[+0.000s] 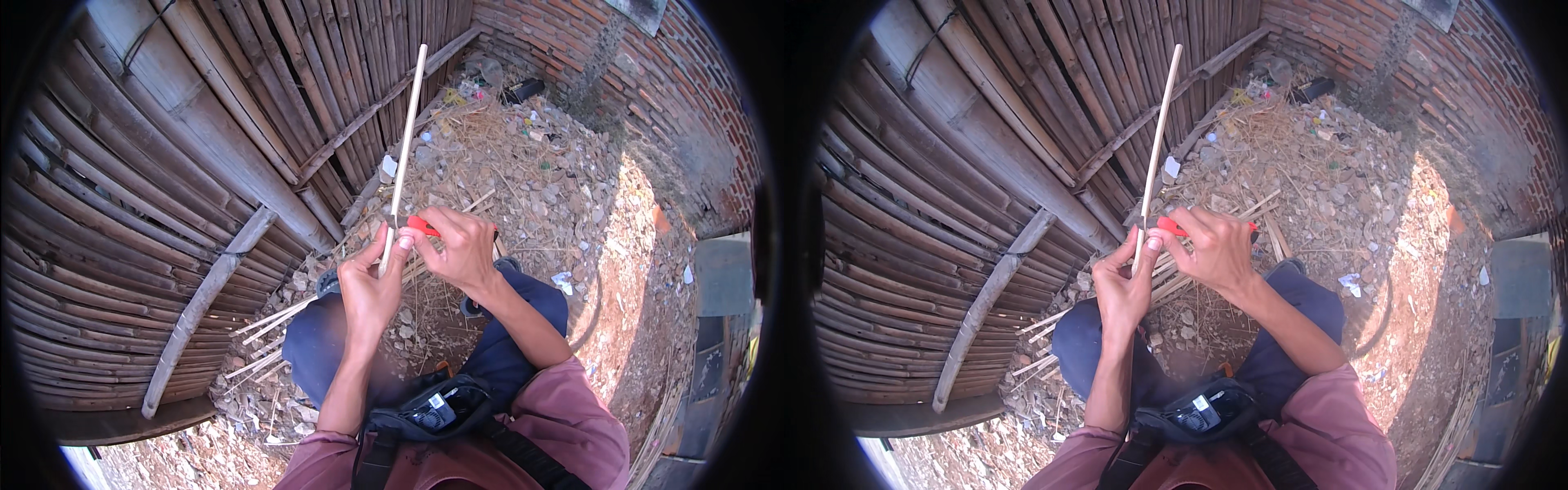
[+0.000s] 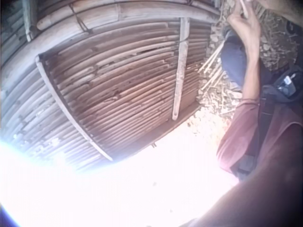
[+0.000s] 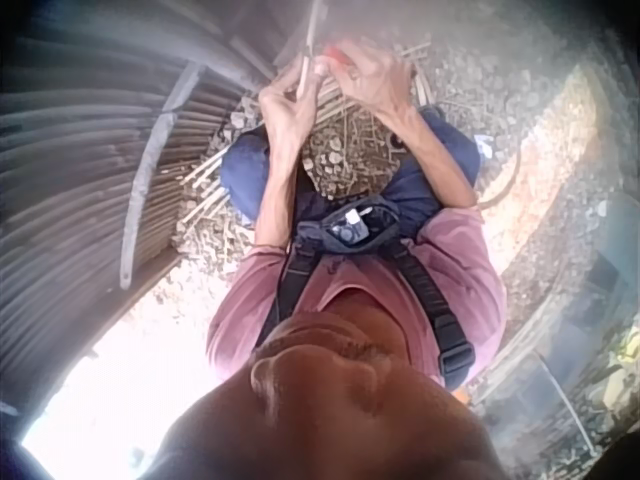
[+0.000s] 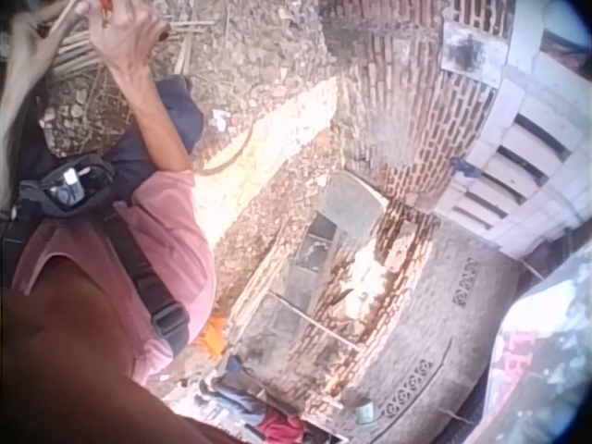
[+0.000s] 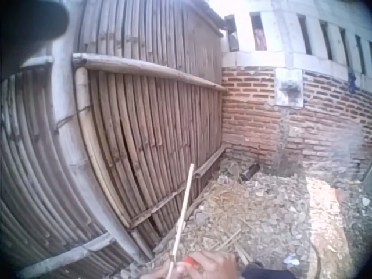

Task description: The person whittles a long bamboo stick using a utility knife to shave off thin layers of wood.

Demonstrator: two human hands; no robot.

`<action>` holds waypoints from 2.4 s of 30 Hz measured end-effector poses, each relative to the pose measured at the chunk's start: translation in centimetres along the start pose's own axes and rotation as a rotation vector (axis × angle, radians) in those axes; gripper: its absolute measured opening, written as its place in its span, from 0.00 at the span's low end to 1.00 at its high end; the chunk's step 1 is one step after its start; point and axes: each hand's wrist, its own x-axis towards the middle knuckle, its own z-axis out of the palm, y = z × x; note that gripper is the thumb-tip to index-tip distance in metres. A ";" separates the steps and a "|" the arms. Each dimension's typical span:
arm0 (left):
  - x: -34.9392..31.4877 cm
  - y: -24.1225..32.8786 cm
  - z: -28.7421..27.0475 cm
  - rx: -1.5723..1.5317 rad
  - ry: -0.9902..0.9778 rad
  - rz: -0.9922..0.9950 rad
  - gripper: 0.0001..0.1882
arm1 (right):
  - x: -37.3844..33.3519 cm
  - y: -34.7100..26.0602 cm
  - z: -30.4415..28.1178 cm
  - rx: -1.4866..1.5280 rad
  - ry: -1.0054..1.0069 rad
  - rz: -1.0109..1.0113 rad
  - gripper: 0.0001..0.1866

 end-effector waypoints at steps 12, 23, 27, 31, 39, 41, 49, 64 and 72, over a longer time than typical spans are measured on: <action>0.6 -1.5 -0.1 -0.055 -0.060 0.069 0.30 | 0.3 1.8 -0.8 0.190 -0.244 0.033 0.16; 0.8 -1.0 0.0 0.178 0.082 0.229 0.28 | 0.0 1.5 -0.3 0.193 -0.141 0.027 0.13; 0.8 -0.8 0.1 0.172 0.077 0.184 0.29 | -0.1 1.2 -0.3 0.164 -0.130 0.032 0.12; 0.6 0.4 0.0 0.178 0.066 0.104 0.28 | -0.3 1.3 0.3 0.158 -0.113 0.044 0.12; 0.8 -0.2 -0.1 0.151 0.094 0.161 0.25 | 0.2 1.6 0.6 0.178 -0.102 0.030 0.13; 0.8 -0.6 -0.1 0.157 0.104 0.198 0.25 | 0.3 1.5 0.7 0.186 -0.098 0.027 0.13; -0.1 -0.6 0.1 0.210 0.083 0.314 0.23 | 2.3 2.8 -0.2 0.142 -0.043 0.097 0.16; -2.5 -0.3 -0.6 0.323 -0.003 0.269 0.22 | 4.9 7.1 -0.2 0.118 0.072 0.150 0.18; -6.4 -2.5 -2.0 0.251 -0.078 0.161 0.22 | 6.9 10.7 0.0 0.065 0.031 0.304 0.22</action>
